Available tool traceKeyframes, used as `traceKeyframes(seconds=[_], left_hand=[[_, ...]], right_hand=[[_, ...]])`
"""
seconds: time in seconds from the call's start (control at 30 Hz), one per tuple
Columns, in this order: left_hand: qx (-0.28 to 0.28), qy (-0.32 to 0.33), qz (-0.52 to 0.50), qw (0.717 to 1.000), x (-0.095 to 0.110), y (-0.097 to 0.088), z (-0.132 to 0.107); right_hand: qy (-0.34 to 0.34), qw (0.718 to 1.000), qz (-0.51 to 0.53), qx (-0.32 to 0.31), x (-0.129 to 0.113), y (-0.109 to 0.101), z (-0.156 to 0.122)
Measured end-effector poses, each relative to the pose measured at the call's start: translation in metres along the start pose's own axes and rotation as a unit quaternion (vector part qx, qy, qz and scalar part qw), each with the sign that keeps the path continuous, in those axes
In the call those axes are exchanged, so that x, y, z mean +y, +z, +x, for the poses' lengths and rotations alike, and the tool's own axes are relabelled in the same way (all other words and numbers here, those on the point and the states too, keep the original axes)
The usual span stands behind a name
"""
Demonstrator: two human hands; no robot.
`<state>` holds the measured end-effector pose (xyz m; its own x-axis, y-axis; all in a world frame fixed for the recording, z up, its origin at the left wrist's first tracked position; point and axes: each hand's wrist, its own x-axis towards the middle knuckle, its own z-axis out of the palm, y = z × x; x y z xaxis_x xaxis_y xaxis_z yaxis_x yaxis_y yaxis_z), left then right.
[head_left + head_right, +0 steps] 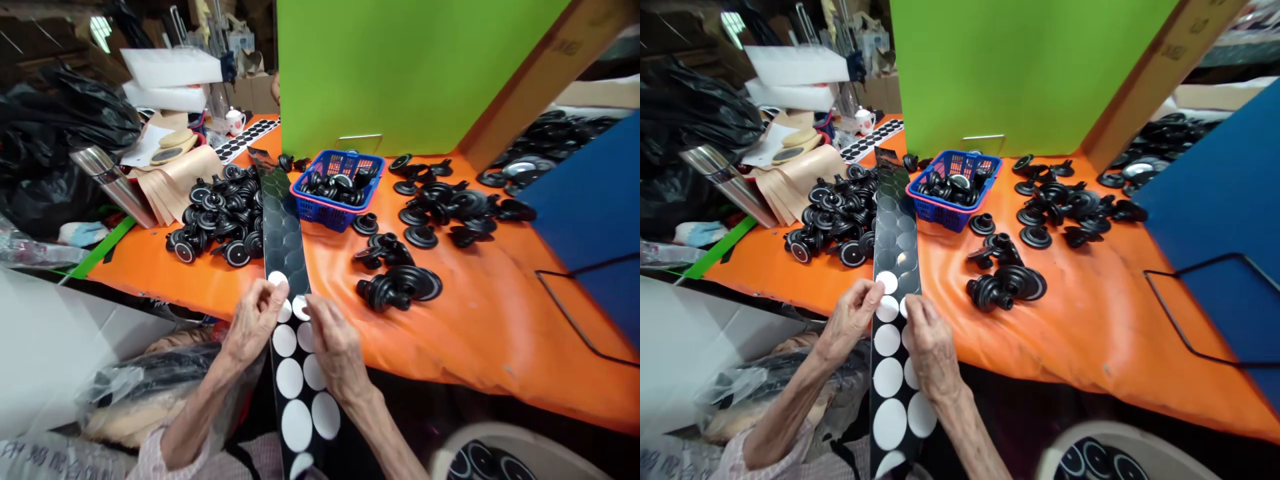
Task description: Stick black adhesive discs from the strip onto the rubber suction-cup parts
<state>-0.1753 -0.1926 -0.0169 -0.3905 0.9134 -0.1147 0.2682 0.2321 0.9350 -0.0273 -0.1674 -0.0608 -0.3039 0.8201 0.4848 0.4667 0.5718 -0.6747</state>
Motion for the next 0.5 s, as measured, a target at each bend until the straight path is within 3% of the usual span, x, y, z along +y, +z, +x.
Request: traceKeyframes(seconds=[0.07, 0.17, 0.3, 0.37, 0.5], left_hand=[[-0.108, -0.021, -0.05, 0.993, 0.011, 0.006, 0.001], [-0.143, -0.012, -0.057, 0.988, 0.02, 0.017, 0.004], [-0.195, 0.027, -0.024, 0.98, 0.022, 0.033, 0.004], [-0.209, 0.032, -0.02, 0.977, 0.023, 0.038, 0.002], [-0.207, 0.009, -0.004, 0.978, 0.017, 0.04, -0.006]], right_hand=[[0.005, 1.0, 0.031, 0.001, -0.005, -0.003, -0.012], [0.12, 0.981, 0.151, 0.018, -0.006, -0.015, -0.018], [0.317, 0.895, 0.307, 0.062, -0.003, -0.037, -0.018], [0.34, 0.877, 0.33, 0.073, -0.003, -0.044, -0.019], [0.338, 0.889, 0.302, 0.072, -0.011, -0.046, -0.025]])
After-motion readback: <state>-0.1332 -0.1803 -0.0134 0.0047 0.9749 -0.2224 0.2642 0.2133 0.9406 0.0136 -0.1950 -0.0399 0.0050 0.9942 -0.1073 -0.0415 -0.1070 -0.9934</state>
